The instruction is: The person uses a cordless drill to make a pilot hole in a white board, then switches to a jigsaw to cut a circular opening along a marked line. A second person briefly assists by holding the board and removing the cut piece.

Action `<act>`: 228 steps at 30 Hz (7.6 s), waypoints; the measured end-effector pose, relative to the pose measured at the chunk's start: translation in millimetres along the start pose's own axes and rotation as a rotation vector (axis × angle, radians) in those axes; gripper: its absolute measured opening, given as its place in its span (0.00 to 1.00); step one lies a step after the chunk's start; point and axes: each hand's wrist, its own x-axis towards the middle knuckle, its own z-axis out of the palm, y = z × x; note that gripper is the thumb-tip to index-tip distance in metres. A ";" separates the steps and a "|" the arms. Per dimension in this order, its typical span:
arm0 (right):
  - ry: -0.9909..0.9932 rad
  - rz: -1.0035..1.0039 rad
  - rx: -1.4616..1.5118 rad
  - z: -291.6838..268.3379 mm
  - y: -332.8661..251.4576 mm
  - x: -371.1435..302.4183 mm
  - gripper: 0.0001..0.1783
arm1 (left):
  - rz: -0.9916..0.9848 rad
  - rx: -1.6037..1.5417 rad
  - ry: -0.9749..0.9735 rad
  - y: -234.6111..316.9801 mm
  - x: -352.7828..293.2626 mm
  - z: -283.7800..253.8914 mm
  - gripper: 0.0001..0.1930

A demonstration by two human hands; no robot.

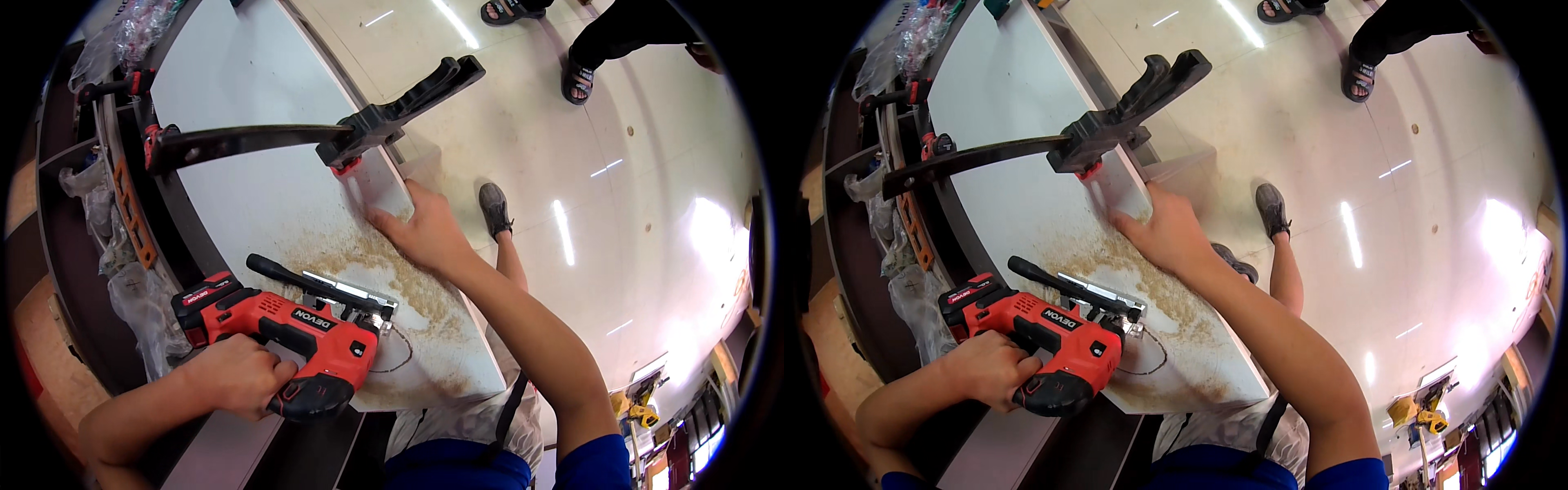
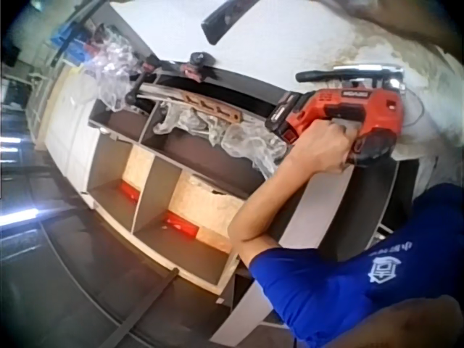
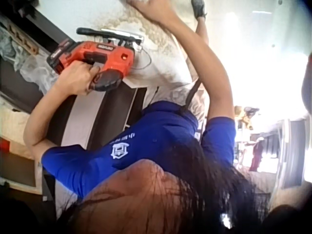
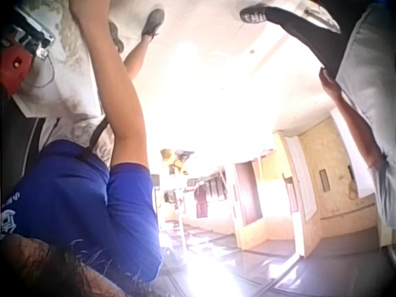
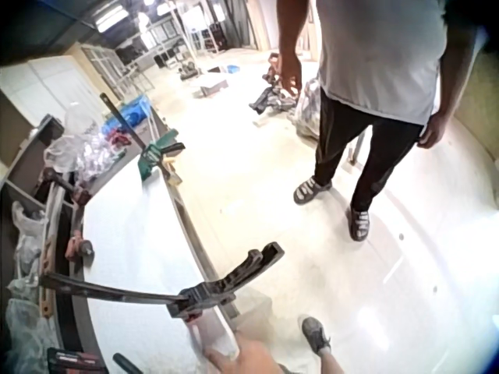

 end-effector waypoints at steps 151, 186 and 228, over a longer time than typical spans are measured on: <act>0.556 0.298 0.716 -18.3 104.1 -367.5 0.11 | 0.172 0.375 0.060 55.6 16.6 -29.1 0.15; 0.717 0.358 0.865 46.9 119.4 -396.9 0.24 | 0.197 0.411 0.025 66.3 23.4 -30.1 0.13; 0.806 0.304 0.733 49.8 110.9 -392.6 0.21 | 0.213 0.535 -0.072 87.0 33.6 -39.8 0.11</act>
